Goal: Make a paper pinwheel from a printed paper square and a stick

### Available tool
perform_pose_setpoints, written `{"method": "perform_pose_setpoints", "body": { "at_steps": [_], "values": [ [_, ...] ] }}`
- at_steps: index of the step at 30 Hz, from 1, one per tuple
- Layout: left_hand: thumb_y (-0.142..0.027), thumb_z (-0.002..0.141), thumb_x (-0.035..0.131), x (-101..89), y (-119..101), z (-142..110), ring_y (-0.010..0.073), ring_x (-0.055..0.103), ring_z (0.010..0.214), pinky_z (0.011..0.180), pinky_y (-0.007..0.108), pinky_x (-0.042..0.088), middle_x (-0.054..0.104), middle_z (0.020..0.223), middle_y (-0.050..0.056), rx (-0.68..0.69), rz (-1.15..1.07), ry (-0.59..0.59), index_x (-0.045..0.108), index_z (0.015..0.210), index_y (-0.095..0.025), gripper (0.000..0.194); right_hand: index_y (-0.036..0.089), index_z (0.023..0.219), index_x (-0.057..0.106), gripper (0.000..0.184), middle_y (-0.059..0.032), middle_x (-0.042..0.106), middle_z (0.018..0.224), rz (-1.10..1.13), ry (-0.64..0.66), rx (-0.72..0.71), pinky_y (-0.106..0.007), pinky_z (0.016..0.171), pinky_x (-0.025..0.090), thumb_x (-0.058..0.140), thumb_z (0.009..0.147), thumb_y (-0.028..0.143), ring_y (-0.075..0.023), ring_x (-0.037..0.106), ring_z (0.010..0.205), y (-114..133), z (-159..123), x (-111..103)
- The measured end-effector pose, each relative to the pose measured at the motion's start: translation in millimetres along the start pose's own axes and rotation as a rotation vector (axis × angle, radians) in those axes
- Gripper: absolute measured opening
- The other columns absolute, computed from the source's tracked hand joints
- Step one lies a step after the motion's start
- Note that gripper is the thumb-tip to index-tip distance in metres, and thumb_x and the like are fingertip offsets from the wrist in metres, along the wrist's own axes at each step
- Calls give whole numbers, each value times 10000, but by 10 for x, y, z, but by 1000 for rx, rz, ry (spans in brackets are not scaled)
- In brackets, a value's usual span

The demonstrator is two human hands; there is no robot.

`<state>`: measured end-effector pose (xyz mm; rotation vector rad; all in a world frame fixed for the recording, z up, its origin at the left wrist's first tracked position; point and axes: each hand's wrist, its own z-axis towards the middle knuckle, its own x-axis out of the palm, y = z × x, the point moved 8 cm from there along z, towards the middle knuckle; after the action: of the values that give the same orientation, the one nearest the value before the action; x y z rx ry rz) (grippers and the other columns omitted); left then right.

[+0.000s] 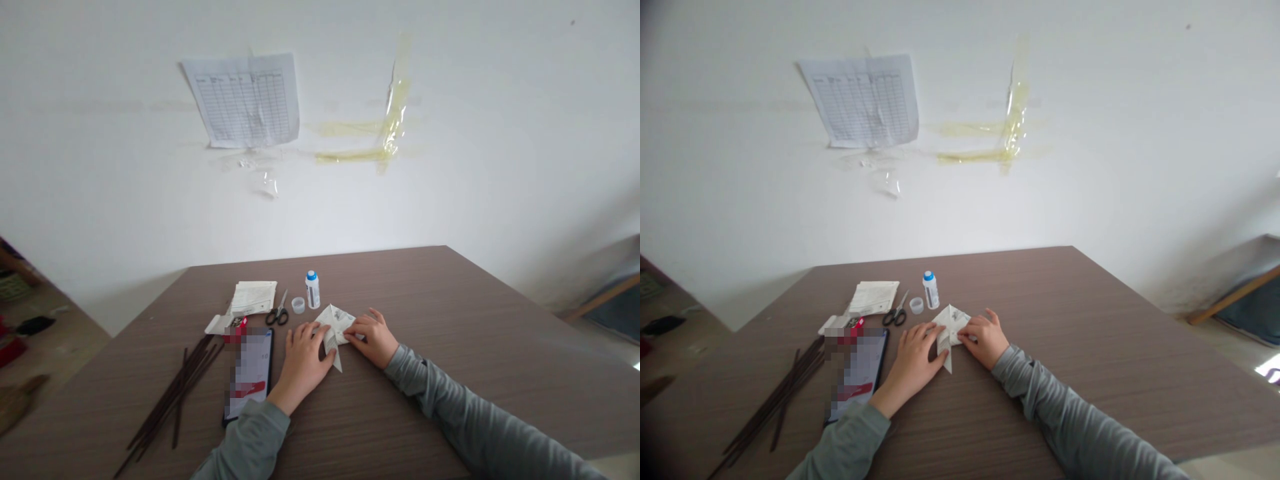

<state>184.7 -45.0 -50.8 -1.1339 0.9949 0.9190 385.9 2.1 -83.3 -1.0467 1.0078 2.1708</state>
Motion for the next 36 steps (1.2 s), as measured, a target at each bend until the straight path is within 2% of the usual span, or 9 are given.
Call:
{"method": "perform_pose_setpoints", "body": {
  "at_steps": [7,14,23,27,32,36],
  "values": [
    [-234,1126,868,-38,-35,-3,465,718,1712,1517,797,509,854,1753,173,24,0,-16,907,1672,-304,552,329,1148,994,229,-57,976,1131,-13,-13,-38,-764,1466,489,804,1216,223,-294,906,1135,13,0,22],
    [-219,1122,907,-125,-111,-15,457,715,1711,1522,815,494,835,1757,151,9,-9,9,936,1648,-397,556,417,1092,983,283,-27,954,1049,-47,-61,-96,-777,1385,593,796,1176,223,-319,898,1051,6,17,30],
    [-230,1133,874,-167,-141,-26,461,685,1730,1539,820,460,812,1781,156,-1,-8,45,952,1626,-388,524,404,1082,985,275,-25,946,1023,-51,-95,-118,-725,1383,607,801,1148,211,-306,892,1029,32,-2,5],
    [-220,1120,862,-163,-139,-26,467,685,1725,1532,821,468,821,1777,156,9,-10,38,956,1618,-392,535,444,1189,1009,257,-31,978,1127,-29,-25,-61,-774,1429,572,825,1139,272,-337,924,1115,22,1,-7],
    [-212,1098,896,-183,-141,-32,495,726,1693,1517,812,506,843,1743,151,5,-5,11,985,1560,-401,507,418,1369,1010,319,-69,991,1251,-15,69,36,-818,1500,487,864,1116,289,-377,934,1254,42,15,-51],
    [-206,1126,853,-179,-154,-40,493,686,1737,1535,828,464,814,1795,156,1,-10,46,956,1621,-392,539,462,1298,1021,304,-37,983,1213,-45,84,42,-787,1496,496,874,1117,266,-354,927,1248,76,25,-69]
  ]
}}
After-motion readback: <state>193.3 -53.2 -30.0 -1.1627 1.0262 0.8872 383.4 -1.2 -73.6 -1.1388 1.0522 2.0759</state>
